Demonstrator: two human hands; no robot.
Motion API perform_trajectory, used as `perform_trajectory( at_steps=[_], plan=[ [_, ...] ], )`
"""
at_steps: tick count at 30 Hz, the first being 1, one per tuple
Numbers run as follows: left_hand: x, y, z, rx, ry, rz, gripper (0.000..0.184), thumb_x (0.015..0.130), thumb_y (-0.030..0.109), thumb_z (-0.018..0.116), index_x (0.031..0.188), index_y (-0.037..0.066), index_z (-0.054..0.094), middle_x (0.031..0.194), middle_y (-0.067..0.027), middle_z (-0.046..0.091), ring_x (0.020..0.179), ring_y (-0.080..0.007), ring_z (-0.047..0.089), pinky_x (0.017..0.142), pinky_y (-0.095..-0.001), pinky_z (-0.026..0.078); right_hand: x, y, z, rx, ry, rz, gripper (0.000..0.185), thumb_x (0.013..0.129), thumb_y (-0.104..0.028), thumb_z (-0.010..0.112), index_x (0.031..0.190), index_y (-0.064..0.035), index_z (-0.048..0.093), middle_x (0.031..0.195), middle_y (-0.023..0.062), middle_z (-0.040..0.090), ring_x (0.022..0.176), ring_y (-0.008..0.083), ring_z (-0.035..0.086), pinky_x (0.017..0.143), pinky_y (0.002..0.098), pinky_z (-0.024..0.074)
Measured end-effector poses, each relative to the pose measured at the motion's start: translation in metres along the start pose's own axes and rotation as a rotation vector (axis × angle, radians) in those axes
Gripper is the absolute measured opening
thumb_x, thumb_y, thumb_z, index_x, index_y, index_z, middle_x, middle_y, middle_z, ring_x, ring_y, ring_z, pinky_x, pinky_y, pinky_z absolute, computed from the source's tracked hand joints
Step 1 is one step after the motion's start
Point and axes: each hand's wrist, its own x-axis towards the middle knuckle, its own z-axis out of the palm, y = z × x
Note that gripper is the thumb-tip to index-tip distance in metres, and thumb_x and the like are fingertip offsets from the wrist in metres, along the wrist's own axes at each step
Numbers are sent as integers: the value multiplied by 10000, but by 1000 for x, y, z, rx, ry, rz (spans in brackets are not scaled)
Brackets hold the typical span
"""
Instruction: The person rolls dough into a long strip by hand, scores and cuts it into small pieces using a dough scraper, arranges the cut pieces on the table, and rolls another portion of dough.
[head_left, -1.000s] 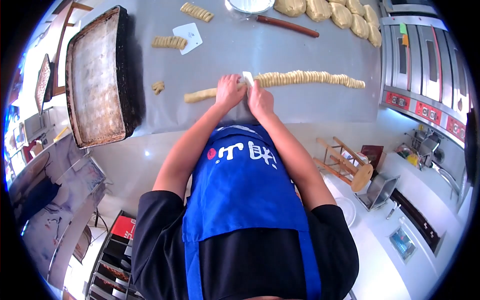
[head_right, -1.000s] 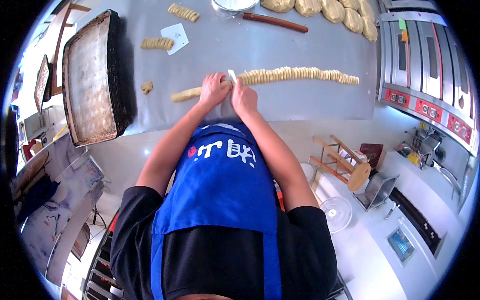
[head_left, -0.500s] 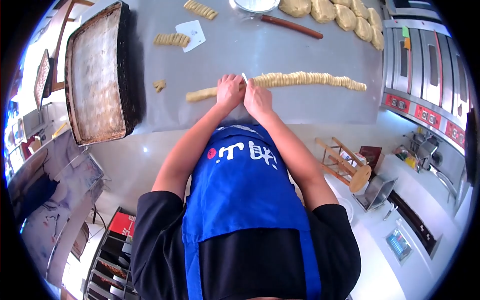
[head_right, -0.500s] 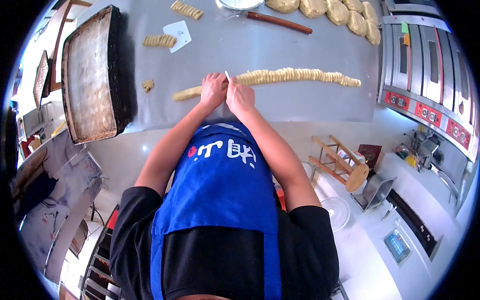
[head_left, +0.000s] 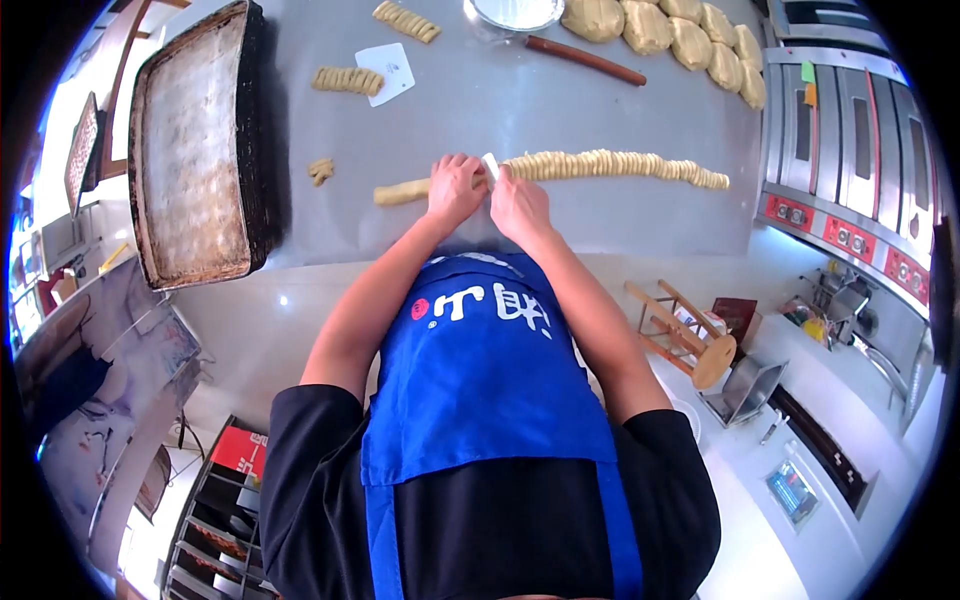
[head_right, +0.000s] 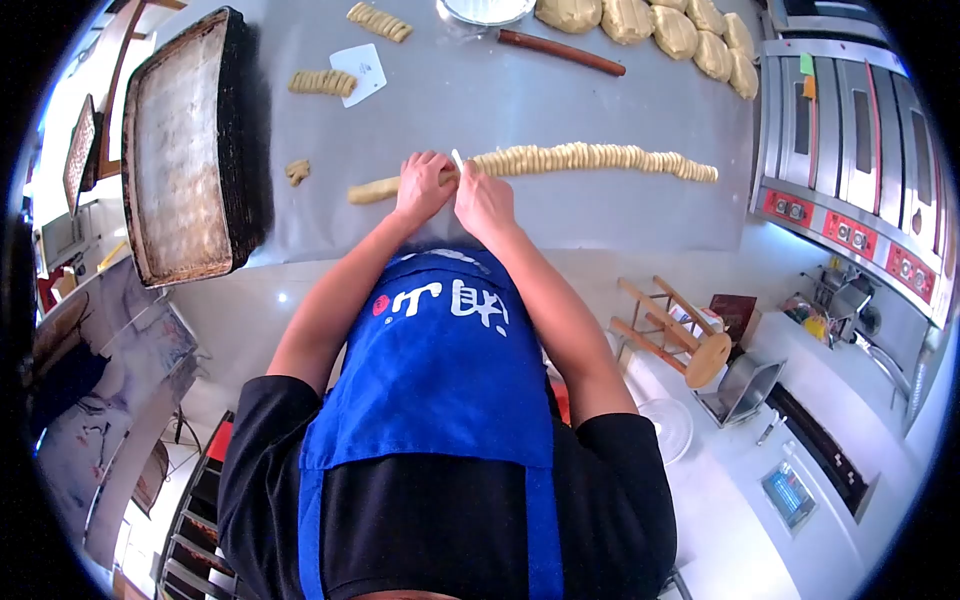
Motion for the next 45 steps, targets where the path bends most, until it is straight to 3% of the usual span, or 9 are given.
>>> perform_trajectory(
  at_steps=[11, 17, 21, 23, 24, 27, 35, 38, 45],
  plan=[
    [-6, -5, -5, -32, 93, -46, 160, 829, 188, 749, 949, 94, 701, 1003, -110, 714, 1019, -358, 636, 924, -486, 468, -12, 13, 23, 137, 170, 24, 193, 985, -160, 574, 1096, -3, 565, 715, 239, 709, 657, 444, 718, 573, 540, 564],
    [-9, 0, -12, 36, 6, -43, 166, 817, 203, 749, 942, 102, 707, 1010, -102, 711, 1038, -348, 629, 926, -481, 461, 0, -12, -6, 26, -62, -9, 164, 953, -122, 567, 1047, 6, 608, 753, 232, 729, 728, 426, 743, 660, 522, 592],
    [-11, -3, -7, 63, -1, -56, 170, 809, 194, 744, 948, 101, 712, 1006, -109, 709, 1045, -347, 626, 923, -485, 458, -1, -17, 21, -7, -40, -5, 163, 952, -128, 552, 1057, -10, 592, 736, 232, 724, 698, 408, 746, 625, 512, 589],
    [-8, -9, -6, 92, 17, -50, 176, 808, 194, 742, 953, 100, 711, 1003, -113, 707, 1040, -349, 626, 919, -487, 457, 2, -17, 32, 51, 16, 65, 188, 972, -145, 552, 1096, -6, 581, 726, 252, 708, 707, 455, 727, 634, 556, 573],
    [-12, -7, -6, 9, 73, -55, 180, 807, 195, 744, 954, 99, 708, 1001, -116, 704, 1036, -352, 625, 918, -488, 458, 1, -10, 34, 22, 64, 44, 160, 978, -162, 556, 1046, -18, 574, 692, 226, 705, 646, 425, 725, 570, 532, 569],
    [-14, -14, -8, -50, 170, -18, 198, 807, 201, 751, 967, 94, 703, 992, -118, 697, 1021, -359, 624, 921, -491, 461, -8, -2, 18, 105, 69, 30, 179, 991, -193, 573, 1026, -18, 588, 696, 222, 704, 656, 430, 723, 584, 532, 571],
    [-17, -13, -16, 58, 44, -19, 199, 822, 194, 737, 995, 99, 718, 1012, -111, 700, 1028, -362, 619, 927, -500, 461, 1, -34, 11, -5, -90, 13, 145, 938, -117, 569, 1017, 3, 592, 744, 244, 725, 693, 412, 744, 621, 513, 591],
    [-19, -12, -16, 38, 64, -18, 209, 828, 203, 728, 1007, 95, 716, 1020, -112, 698, 1039, -364, 616, 930, -498, 461, 0, -29, 39, 23, 61, 5, 177, 962, -138, 566, 1073, -2, 589, 707, 237, 711, 666, 419, 735, 588, 527, 579],
    [-25, -19, -26, 26, 65, -9, 222, 804, 195, 740, 1001, 97, 712, 1022, -108, 696, 1051, -344, 614, 937, -483, 462, -12, -20, 12, 139, 48, -19, 161, 984, -157, 551, 1030, -15, 610, 741, 249, 713, 689, 440, 727, 609, 550, 574]
  ],
)
